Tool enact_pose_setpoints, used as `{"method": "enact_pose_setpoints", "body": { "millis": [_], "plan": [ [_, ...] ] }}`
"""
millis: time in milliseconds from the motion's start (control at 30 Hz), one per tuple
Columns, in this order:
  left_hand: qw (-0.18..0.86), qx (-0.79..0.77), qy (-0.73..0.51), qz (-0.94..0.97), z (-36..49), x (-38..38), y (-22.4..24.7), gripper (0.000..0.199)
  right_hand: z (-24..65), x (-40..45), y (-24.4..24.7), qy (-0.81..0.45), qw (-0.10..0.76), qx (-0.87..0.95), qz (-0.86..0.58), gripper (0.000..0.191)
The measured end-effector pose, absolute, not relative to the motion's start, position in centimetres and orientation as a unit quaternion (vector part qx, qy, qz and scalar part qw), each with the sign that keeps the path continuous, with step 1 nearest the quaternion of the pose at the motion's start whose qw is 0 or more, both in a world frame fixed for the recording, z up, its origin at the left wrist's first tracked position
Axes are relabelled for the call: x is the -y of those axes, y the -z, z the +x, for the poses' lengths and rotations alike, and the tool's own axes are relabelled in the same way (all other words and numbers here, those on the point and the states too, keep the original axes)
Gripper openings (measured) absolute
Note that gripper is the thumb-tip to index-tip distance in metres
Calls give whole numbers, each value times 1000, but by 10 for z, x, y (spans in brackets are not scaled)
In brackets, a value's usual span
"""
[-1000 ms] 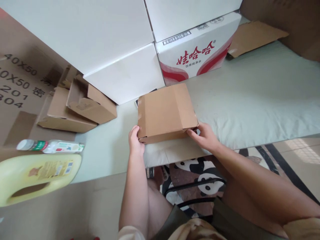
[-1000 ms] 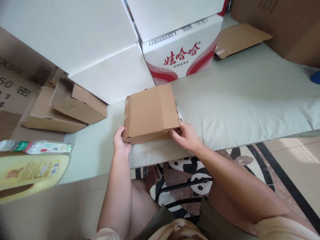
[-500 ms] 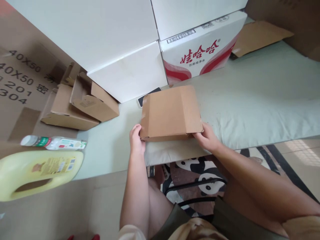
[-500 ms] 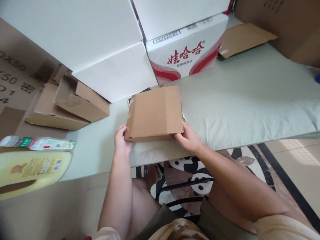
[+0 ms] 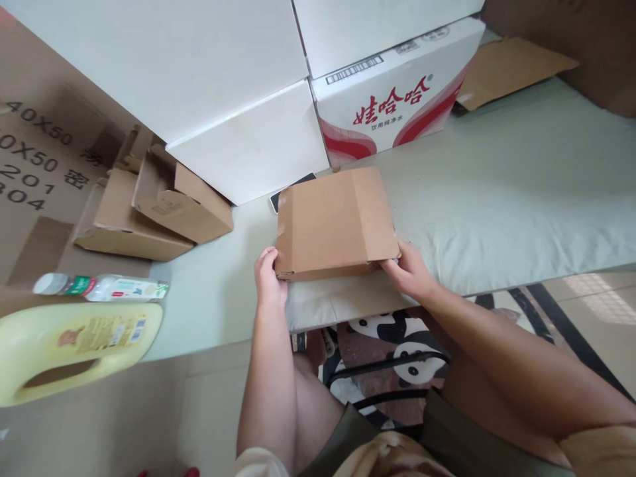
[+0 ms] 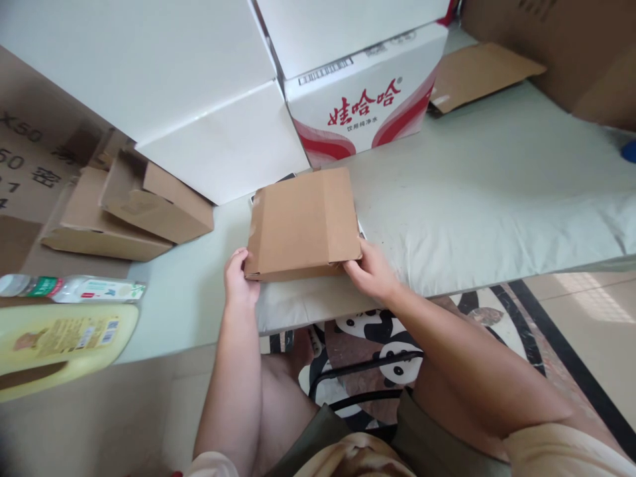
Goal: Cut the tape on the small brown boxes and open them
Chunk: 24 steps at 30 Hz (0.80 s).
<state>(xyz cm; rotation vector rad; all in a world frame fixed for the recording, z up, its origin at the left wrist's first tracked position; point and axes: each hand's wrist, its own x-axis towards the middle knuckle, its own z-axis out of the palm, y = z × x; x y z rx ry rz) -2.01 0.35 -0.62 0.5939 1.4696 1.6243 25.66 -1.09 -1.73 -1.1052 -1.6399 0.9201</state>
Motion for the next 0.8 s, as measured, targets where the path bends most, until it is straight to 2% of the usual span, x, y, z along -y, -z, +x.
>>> {"method": "enact_pose_setpoints", "body": {
  "millis": [800],
  "plan": [
    [448, -558, -675, 178, -14, -3, 13, 36, 260, 12, 21, -382, 445, 671, -454, 17]
  ]
}}
